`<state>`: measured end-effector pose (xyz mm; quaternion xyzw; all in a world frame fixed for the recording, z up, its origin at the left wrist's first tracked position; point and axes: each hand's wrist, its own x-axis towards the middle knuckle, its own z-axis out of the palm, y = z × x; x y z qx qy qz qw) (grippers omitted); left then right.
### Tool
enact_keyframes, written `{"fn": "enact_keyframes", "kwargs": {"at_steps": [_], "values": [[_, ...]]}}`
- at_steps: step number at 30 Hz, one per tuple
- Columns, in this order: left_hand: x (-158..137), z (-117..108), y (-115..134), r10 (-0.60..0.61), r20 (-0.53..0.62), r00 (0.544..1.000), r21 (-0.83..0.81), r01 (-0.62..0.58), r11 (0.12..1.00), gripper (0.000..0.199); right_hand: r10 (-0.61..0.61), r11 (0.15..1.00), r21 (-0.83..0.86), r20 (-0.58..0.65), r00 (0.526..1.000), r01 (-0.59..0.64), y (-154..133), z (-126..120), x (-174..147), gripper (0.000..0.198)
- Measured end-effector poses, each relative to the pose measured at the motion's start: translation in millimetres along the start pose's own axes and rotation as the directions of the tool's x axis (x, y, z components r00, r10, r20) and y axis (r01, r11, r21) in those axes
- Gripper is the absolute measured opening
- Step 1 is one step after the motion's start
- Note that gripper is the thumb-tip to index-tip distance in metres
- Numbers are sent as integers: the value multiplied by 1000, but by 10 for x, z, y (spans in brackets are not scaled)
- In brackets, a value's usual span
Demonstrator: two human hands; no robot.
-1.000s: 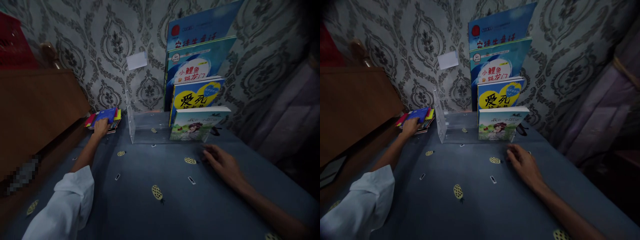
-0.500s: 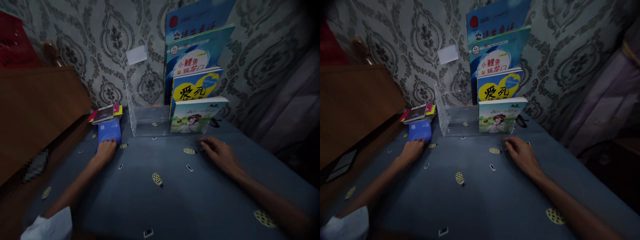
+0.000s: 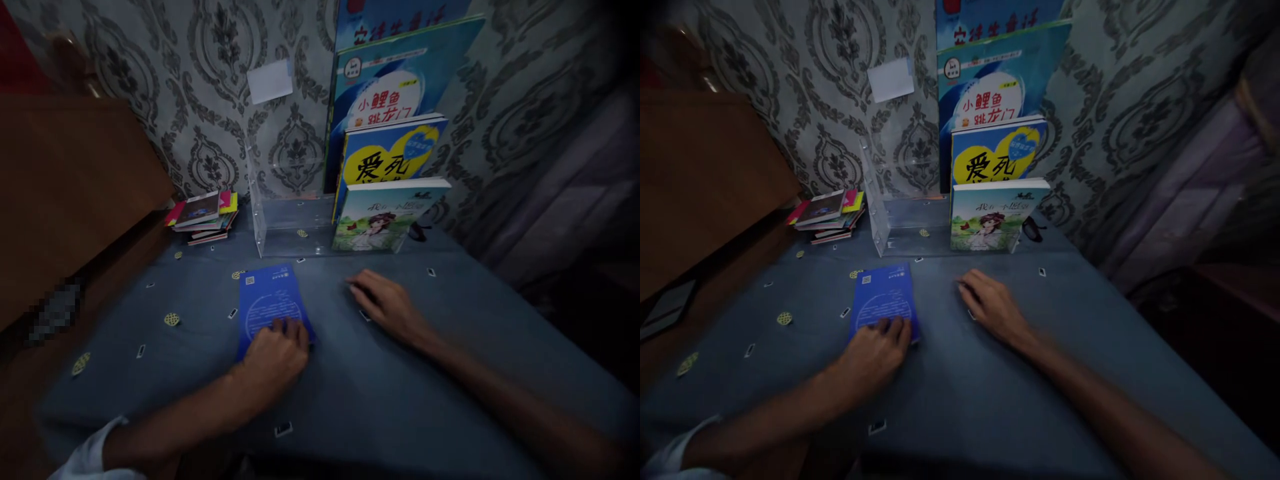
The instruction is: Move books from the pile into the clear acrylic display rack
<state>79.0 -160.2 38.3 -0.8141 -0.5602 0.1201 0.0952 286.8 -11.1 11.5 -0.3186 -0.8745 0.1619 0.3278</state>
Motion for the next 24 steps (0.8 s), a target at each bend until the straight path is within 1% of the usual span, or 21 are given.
{"fn": "enact_keyframes", "kwargs": {"at_steps": [3,5,7,10,14,18,21,24], "values": [[58,54,187,107,-125,986,-28,-112,993,44,-113,993,36,67,991,111,-184,138,16,30],[69,79,209,143,-190,971,-78,-160,984,44,-174,984,46,112,978,169,-247,242,13,31],[65,89,140,148,-233,961,-162,-188,969,47,-207,978,45,163,965,202,-269,347,5,33],[74,111,-76,135,-238,962,-273,-200,941,46,-224,974,35,226,948,222,-283,469,7,37],[196,227,-414,40,-224,974,-306,-110,946,41,-207,977,4,245,947,213,-349,515,54,40],[378,390,-692,-94,-231,968,-301,21,953,40,-200,976,-36,248,948,215,-424,540,144,40],[455,473,-819,-182,-230,956,-288,112,951,40,-213,970,-57,272,938,236,-438,651,265,40],[468,495,-861,-220,-231,948,-284,151,947,39,-184,970,-98,310,933,224,-414,779,419,44]]}}
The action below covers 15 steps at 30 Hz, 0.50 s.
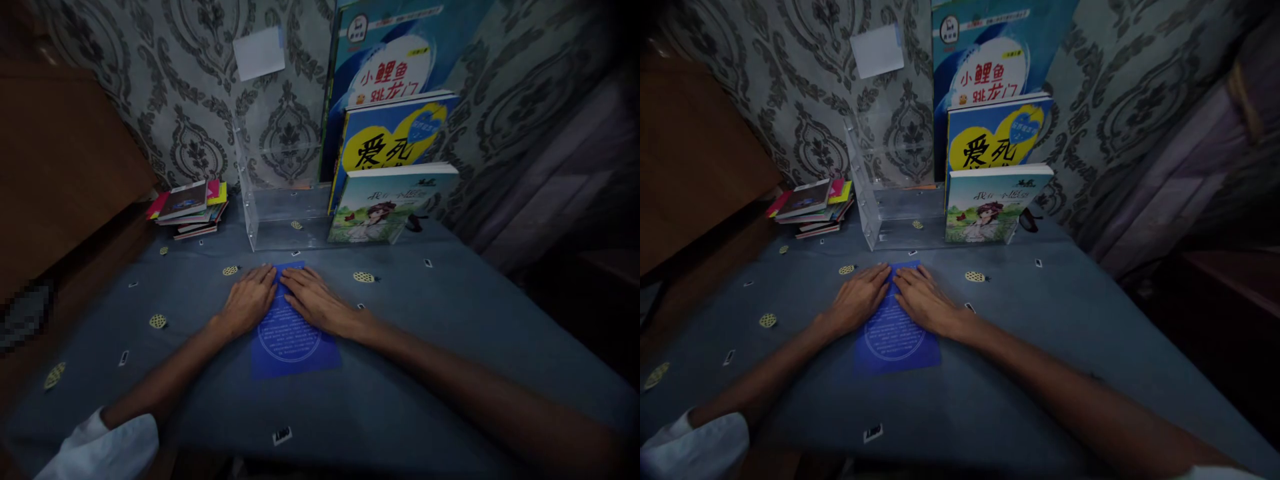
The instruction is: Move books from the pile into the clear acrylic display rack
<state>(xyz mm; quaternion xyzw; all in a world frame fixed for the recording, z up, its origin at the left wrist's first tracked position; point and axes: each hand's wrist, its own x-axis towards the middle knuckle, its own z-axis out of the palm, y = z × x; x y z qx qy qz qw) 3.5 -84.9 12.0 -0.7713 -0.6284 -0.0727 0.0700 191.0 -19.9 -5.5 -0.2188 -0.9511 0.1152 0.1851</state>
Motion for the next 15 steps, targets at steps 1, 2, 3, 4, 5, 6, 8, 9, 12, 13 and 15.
{"fn": "enact_keyframes", "kwargs": {"at_steps": [1,2,3,4,5,6,8,9,12,13,15], "values": [[-3,-7,2,-9,-1,1000,2,9,1000,39,22,1000,-18,16,1000,-22,22,13,46,46],[-7,-17,9,-19,3,1000,6,19,1000,39,47,998,-37,28,999,-46,46,15,77,48],[-12,-31,20,-28,12,1000,14,28,1000,38,70,996,-52,36,997,-69,71,6,91,49],[-17,-46,34,-40,25,999,26,39,999,38,92,994,-62,38,995,-89,96,-12,87,49],[-22,-62,47,-54,37,998,41,53,998,38,112,992,-68,35,993,-109,118,-35,67,48],[-27,-77,61,-71,46,996,57,68,996,39,132,989,-72,29,991,-130,137,-62,35,48],[-36,-100,84,-105,54,993,89,100,991,39,173,982,-78,24,985,-171,160,-110,-48,47],[-39,-109,95,-121,52,991,102,115,988,38,190,979,-79,27,982,-187,162,-127,-88,48],[-49,-121,121,-155,54,986,129,147,981,38,212,975,-80,25,977,-209,142,-144,-167,49],[-54,-121,126,-160,58,985,131,151,980,39,213,974,-83,19,977,-211,128,-141,-179,49],[-70,-110,128,-160,71,985,126,150,981,40,217,971,-100,7,976,-215,93,-131,-193,48]]}}
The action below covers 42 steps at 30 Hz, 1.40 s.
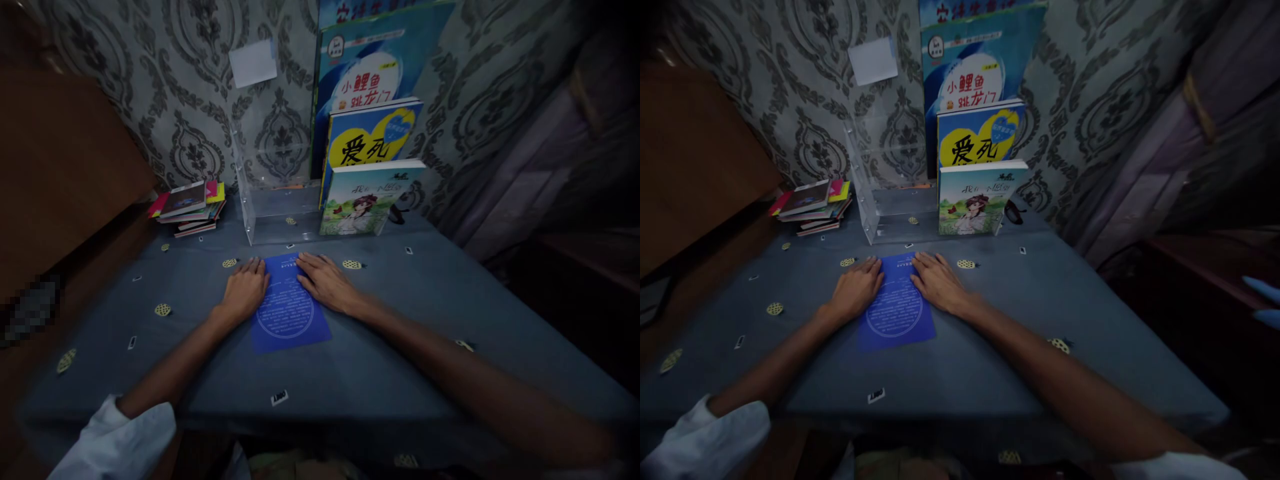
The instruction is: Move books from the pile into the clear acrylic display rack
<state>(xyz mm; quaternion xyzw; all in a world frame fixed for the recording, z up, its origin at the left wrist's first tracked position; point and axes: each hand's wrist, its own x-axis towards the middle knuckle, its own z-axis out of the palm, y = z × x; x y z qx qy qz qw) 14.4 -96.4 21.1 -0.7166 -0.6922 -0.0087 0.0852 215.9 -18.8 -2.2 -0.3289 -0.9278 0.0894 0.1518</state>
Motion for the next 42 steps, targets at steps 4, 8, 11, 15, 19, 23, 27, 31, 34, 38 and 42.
{"fn": "enact_keyframes", "kwargs": {"at_steps": [4,8,11,15,19,23,27,31,34,38,42], "values": [[-54,68,-48,37,-18,999,-32,-37,999,44,10,999,-40,-6,1000,-10,-79,18,-77,49],[-108,118,-121,80,13,997,-83,-79,993,51,-3,999,-52,-19,1000,2,-156,46,-207,51],[-147,109,-141,110,64,992,-112,-102,988,54,-2,998,-61,-20,1000,0,-206,55,-274,51],[-264,86,-107,202,83,976,-165,-187,968,59,16,996,-86,-2,1000,-16,-243,46,-293,53],[-479,69,-24,348,75,934,-231,-324,918,65,8,995,-95,-18,1000,-9,-248,48,-286,50],[-709,14,75,427,103,898,-268,-388,882,69,14,997,-78,-32,999,-16,-255,55,-288,49],[-853,-57,129,496,115,860,-314,-443,840,67,24,997,-68,-32,999,-26,-256,60,-288,50],[-864,-94,110,514,130,848,-368,-440,819,65,12,997,-73,-37,999,-15,-240,67,-285,50],[-753,-65,46,493,140,859,-410,-403,818,63,0,998,-67,-40,999,-2,-242,58,-291,50],[-423,27,-78,432,137,891,-405,-348,846,63,20,997,-72,-17,1000,-21,-273,23,-307,50],[-23,98,-148,358,171,918,-350,-283,893,66,20,998,-55,-19,1000,-21,-281,3,-326,49]]}}
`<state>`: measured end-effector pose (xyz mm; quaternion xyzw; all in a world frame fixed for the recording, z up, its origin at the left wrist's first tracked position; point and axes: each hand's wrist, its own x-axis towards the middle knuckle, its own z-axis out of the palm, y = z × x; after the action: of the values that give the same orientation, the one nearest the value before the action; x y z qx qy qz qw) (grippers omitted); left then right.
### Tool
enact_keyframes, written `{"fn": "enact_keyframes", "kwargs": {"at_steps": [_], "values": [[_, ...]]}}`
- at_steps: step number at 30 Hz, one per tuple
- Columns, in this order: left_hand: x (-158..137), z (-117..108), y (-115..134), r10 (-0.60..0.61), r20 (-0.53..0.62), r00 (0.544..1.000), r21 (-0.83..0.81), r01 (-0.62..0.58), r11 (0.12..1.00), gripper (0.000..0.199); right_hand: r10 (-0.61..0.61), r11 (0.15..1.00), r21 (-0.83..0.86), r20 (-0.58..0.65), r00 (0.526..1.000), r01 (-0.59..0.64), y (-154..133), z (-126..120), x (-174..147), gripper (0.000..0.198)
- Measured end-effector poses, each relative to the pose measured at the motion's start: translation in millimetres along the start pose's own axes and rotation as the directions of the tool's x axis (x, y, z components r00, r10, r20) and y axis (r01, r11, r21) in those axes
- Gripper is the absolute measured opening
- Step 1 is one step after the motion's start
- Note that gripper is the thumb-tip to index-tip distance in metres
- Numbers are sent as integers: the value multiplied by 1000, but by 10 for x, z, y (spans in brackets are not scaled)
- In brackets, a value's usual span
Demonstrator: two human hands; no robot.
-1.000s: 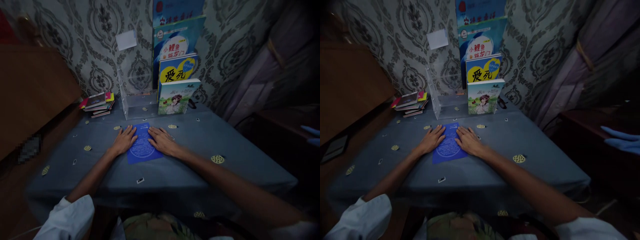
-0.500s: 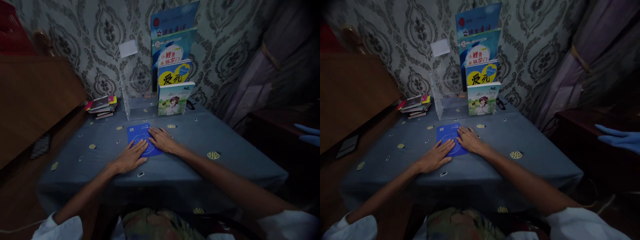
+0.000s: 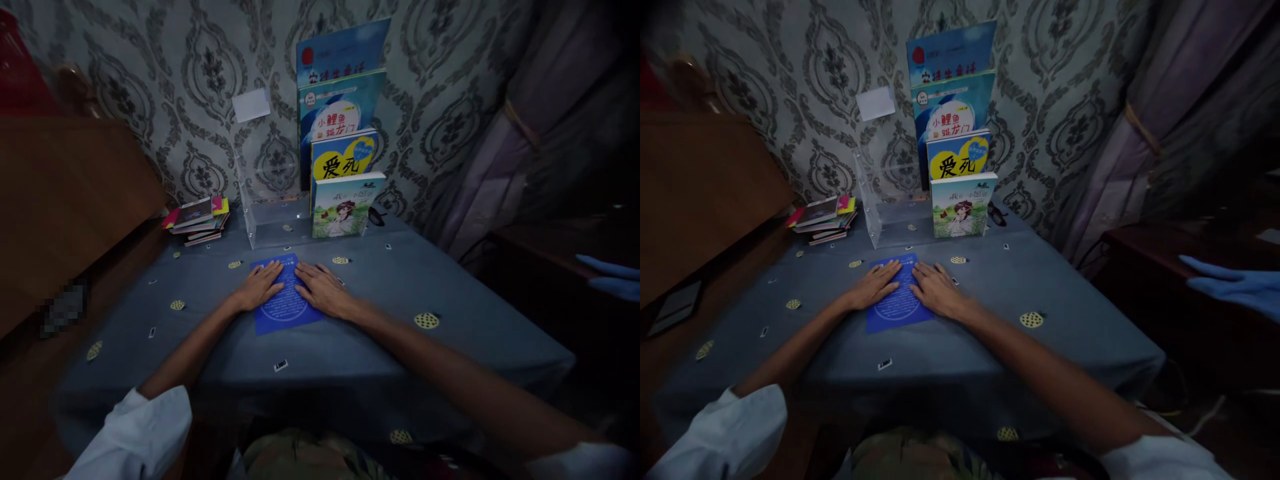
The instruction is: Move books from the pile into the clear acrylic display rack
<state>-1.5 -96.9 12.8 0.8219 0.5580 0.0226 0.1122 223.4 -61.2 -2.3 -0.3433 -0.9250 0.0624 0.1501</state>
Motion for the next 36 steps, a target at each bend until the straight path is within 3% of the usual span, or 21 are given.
{"fn": "enact_keyframes", "kwargs": {"at_steps": [5,10,15,20,25,31,36], "values": [[309,-38,-56,-3,-8,1000,33,3,999,65,-22,999,27,-14,1000,23,32,4,-11,47],[397,-10,-43,106,-34,994,49,-104,993,58,-21,996,86,-5,1000,21,54,-10,-15,48],[398,34,-36,201,-94,975,7,-201,980,50,-8,962,273,-68,998,26,160,1,-5,56],[389,86,26,277,-175,945,-24,-285,958,46,94,887,461,-148,985,-15,287,56,15,56],[248,108,172,307,-162,938,-44,-317,947,52,65,868,496,-119,991,3,265,19,6,50],[-162,89,455,378,-28,925,-77,-379,922,48,61,924,383,-120,991,-11,219,5,15,43],[-437,70,624,445,13,895,-165,-437,884,50,7,953,302,-121,993,30,222,16,4,42]]}}
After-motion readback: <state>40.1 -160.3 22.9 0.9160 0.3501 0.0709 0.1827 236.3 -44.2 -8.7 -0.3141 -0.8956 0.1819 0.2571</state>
